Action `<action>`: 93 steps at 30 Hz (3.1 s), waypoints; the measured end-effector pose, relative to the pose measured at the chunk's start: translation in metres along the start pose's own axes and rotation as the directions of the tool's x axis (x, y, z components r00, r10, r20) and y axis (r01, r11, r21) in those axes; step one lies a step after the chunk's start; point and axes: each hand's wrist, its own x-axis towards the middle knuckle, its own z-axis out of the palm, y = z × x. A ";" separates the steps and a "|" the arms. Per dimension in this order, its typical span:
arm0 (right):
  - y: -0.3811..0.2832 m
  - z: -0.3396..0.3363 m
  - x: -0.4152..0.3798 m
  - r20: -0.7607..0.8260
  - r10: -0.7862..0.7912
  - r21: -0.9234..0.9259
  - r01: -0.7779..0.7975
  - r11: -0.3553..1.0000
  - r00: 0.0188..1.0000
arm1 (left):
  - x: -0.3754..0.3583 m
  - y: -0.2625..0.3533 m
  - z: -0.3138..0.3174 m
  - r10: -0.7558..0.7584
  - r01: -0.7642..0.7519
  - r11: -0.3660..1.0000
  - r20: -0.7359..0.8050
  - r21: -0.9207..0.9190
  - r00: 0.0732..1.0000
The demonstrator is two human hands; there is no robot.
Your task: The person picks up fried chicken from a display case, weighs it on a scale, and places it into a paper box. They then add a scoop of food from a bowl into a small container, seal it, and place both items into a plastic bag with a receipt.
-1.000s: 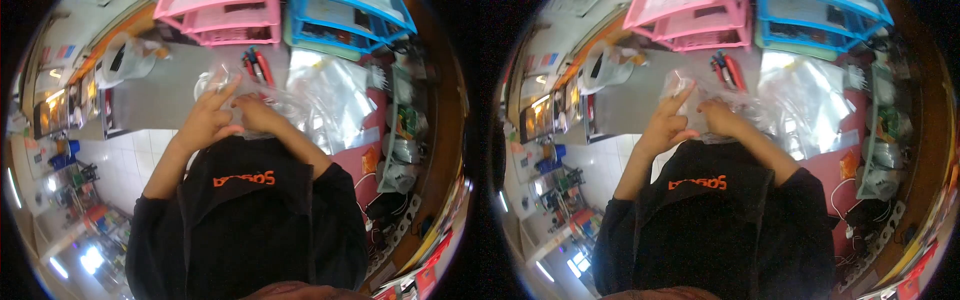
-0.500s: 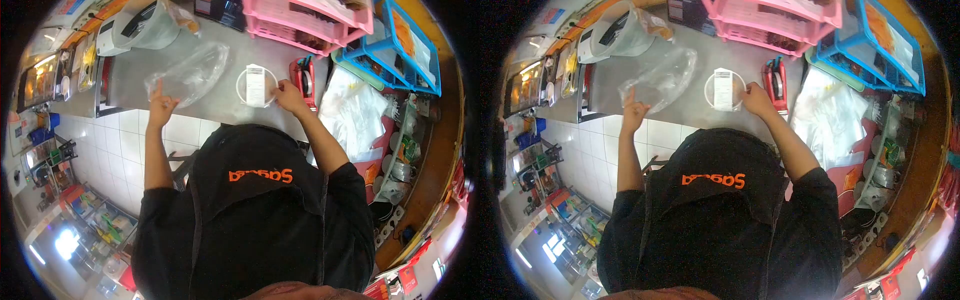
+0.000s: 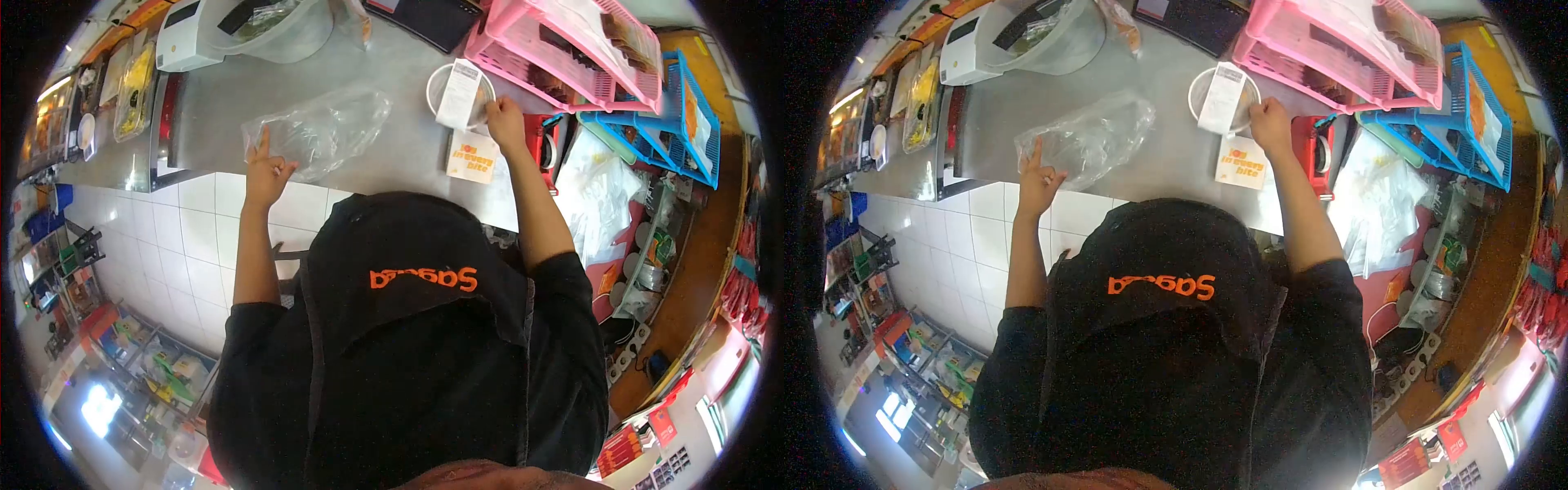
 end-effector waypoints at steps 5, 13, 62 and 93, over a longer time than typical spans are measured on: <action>0.028 0.047 0.028 -0.002 0.075 -0.173 -0.074 0.982 0.997 | 0.013 -0.010 -0.014 0.117 -0.117 0.993 0.002 -0.024 0.993; -0.006 0.007 -0.085 0.402 -0.311 -0.502 0.491 0.712 0.861 | 0.015 -0.026 -0.024 0.131 -0.131 0.990 -0.013 -0.058 0.991; 0.019 0.081 0.009 -0.062 0.299 0.489 -0.232 0.841 0.952 | 0.008 -0.019 -0.031 0.126 -0.240 0.964 -0.589 -0.118 0.798; -0.146 0.162 -0.048 0.112 -0.262 -0.121 0.275 0.954 0.959 | 0.042 0.030 -0.005 0.023 -0.025 0.997 0.037 0.072 0.999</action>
